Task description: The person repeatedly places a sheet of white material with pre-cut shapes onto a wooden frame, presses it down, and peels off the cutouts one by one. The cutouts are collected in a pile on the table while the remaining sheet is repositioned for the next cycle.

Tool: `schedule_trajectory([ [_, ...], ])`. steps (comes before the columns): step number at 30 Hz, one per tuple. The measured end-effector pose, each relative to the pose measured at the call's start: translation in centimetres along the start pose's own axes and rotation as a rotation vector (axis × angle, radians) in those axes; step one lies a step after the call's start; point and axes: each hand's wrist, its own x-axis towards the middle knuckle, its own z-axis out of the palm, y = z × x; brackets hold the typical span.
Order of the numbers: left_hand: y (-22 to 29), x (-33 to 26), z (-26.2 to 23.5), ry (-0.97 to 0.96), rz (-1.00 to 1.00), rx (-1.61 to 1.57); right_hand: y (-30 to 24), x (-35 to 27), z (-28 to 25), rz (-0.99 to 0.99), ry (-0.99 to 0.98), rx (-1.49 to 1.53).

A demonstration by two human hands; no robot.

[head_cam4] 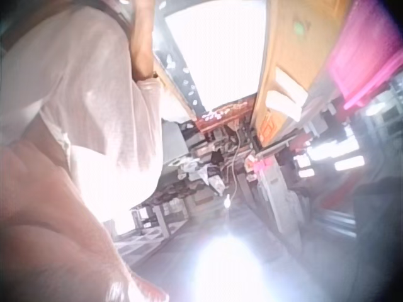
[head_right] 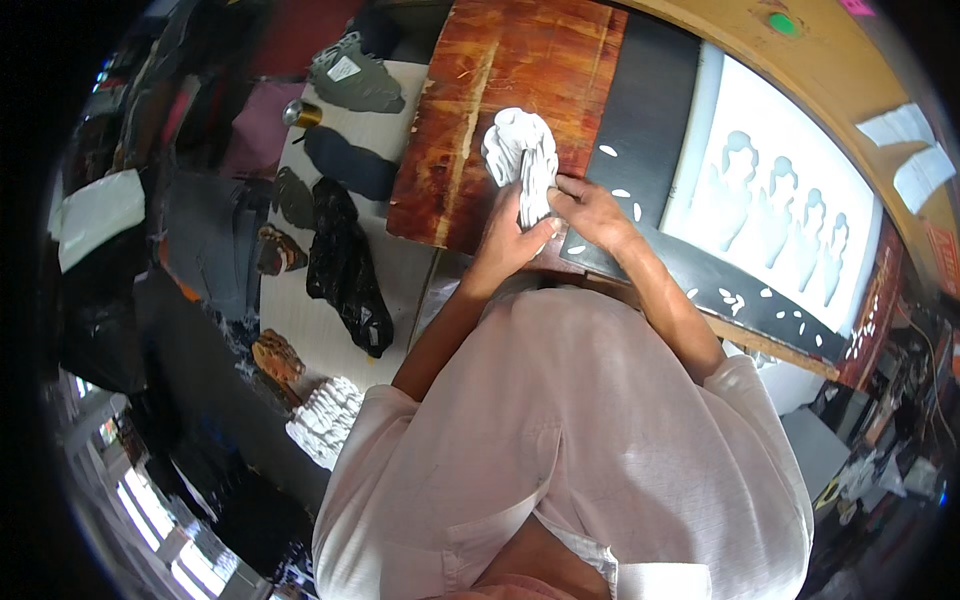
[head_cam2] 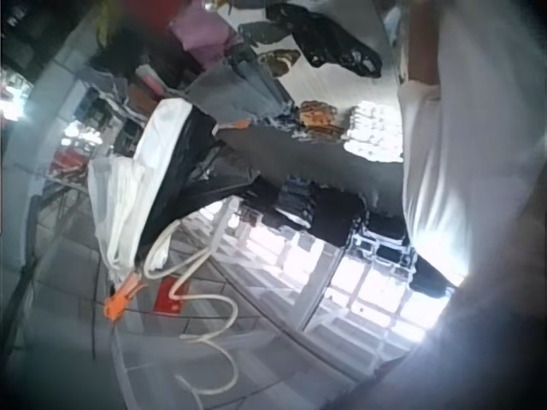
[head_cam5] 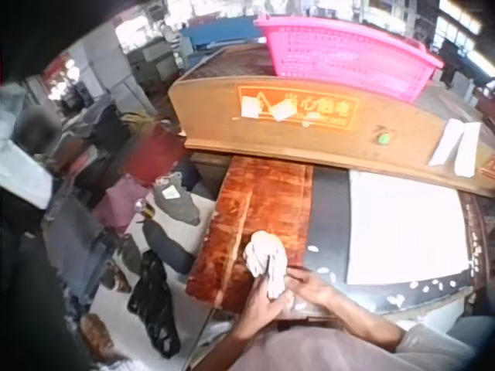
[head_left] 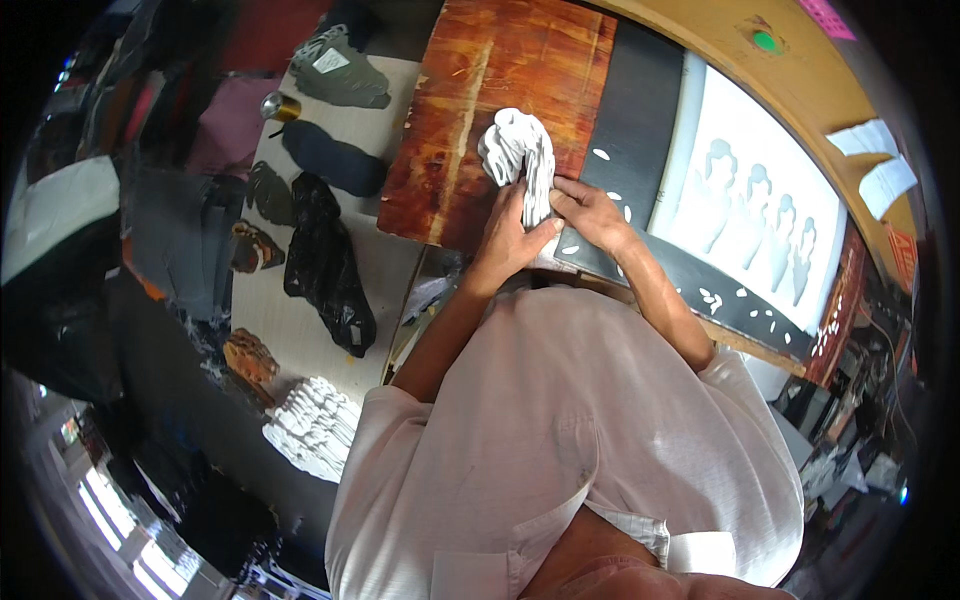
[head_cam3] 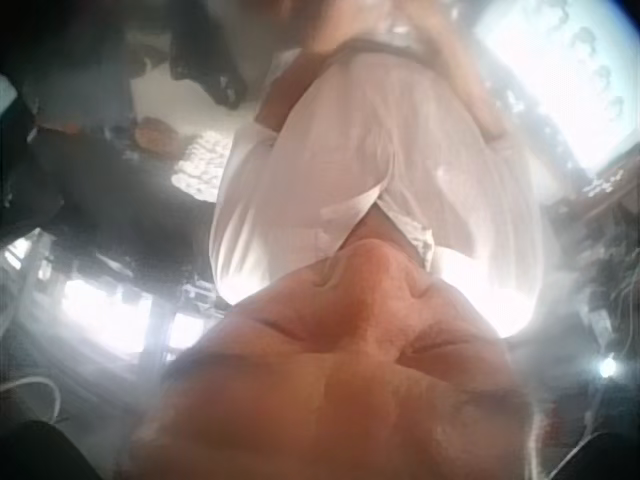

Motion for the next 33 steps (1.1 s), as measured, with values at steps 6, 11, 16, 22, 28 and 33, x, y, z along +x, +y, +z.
schedule_trajectory([
  [6, 1.7, 2.3, 1.9, -0.039, -0.1, 0.235, -0.5, -1.6, -0.5, -0.183, 0.064, -0.076],
  [11, -0.8, 2.7, 0.8, -0.207, 0.096, 0.079, -0.2, -1.8, -2.2, -0.193, -0.051, 0.068],
  [16, -2.3, 3.3, 1.2, -0.244, 0.065, -0.011, -0.3, -1.7, -2.2, -0.227, -0.026, -0.057],
  [22, -2.3, 3.1, 1.4, -0.228, 0.103, -0.134, -0.2, -1.9, -2.1, -0.212, 0.019, -0.081],
  [28, -2.4, 3.0, 1.1, -0.214, 0.082, -0.098, 0.1, -2.0, -2.1, -0.275, 0.019, -0.106],
  [33, -2.4, 2.9, 1.1, -0.216, 0.087, -0.13, 0.5, -2.2, -1.7, -0.252, 0.087, -0.184],
])
